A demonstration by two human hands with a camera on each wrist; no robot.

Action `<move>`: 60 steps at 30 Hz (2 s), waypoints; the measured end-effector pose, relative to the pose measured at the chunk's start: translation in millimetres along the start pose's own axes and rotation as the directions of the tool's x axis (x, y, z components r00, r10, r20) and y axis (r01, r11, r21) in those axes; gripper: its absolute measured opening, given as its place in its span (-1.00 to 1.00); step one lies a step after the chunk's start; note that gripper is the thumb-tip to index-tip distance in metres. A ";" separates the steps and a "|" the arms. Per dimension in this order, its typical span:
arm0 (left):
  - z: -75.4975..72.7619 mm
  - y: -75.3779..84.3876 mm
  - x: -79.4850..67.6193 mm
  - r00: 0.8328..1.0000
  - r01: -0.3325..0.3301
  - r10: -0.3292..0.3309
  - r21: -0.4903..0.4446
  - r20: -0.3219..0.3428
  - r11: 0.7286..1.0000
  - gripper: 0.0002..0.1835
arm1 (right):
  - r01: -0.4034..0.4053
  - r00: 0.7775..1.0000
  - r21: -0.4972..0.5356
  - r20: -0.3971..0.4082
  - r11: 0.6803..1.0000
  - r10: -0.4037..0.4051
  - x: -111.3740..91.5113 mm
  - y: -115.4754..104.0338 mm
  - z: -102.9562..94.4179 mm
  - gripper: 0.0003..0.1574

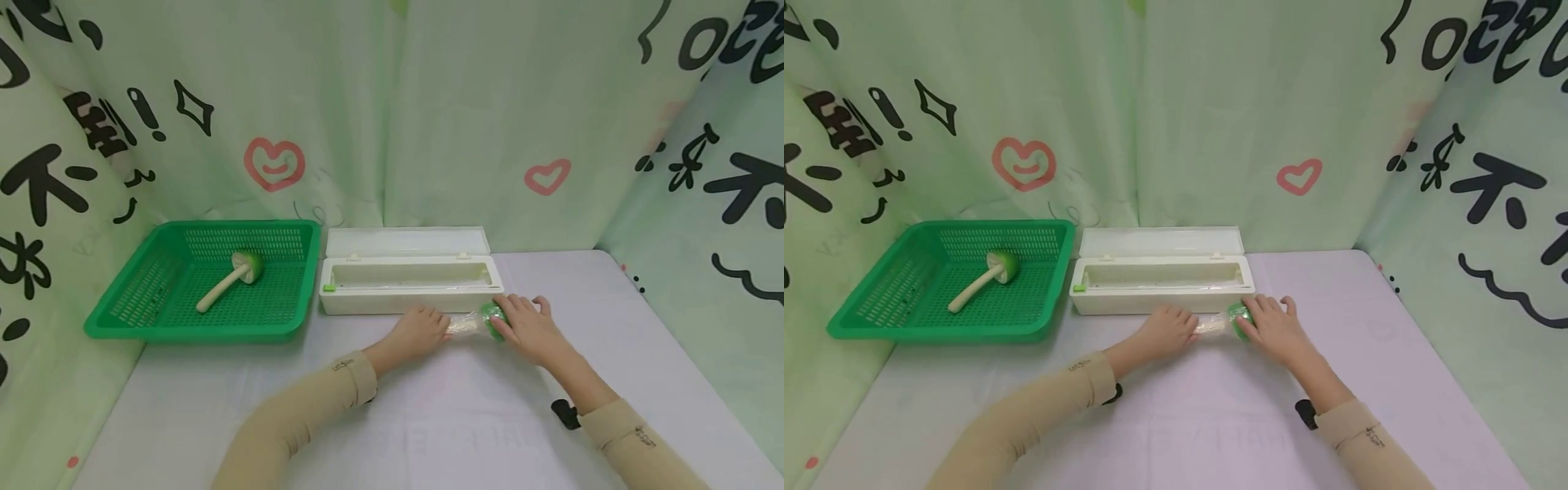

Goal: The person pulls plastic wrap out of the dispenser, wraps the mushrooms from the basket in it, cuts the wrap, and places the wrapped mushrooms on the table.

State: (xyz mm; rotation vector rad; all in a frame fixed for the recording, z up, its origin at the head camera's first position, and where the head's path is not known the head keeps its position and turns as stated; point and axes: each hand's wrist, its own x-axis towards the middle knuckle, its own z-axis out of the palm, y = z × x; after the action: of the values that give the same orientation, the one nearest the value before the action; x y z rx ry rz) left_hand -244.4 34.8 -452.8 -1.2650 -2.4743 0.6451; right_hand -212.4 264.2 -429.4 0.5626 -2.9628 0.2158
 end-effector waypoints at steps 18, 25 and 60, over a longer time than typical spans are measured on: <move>-35.9 76.0 112.6 0.982 0.058 -0.055 0.013 -0.181 0.998 -0.79 | -0.118 0.993 -0.029 0.016 0.993 0.119 -60.4 121.2 -32.7 -0.51; -42.7 97.6 131.8 0.987 0.078 -0.103 -0.186 -0.124 0.979 -0.78 | -0.212 0.974 -0.030 0.071 0.977 0.214 -70.1 146.2 -31.9 -0.43; -34.3 108.2 128.2 0.995 0.077 -0.054 -0.325 0.079 0.943 -0.59 | -0.269 0.957 0.011 0.120 0.963 0.266 -75.2 165.2 -21.5 -0.44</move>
State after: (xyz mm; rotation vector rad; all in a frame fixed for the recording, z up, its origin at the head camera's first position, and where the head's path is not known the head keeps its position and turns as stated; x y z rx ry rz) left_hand -228.2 204.2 -472.0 -1.2806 -2.7531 0.2688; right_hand -202.5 446.5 -438.3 0.1781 -3.1484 0.2553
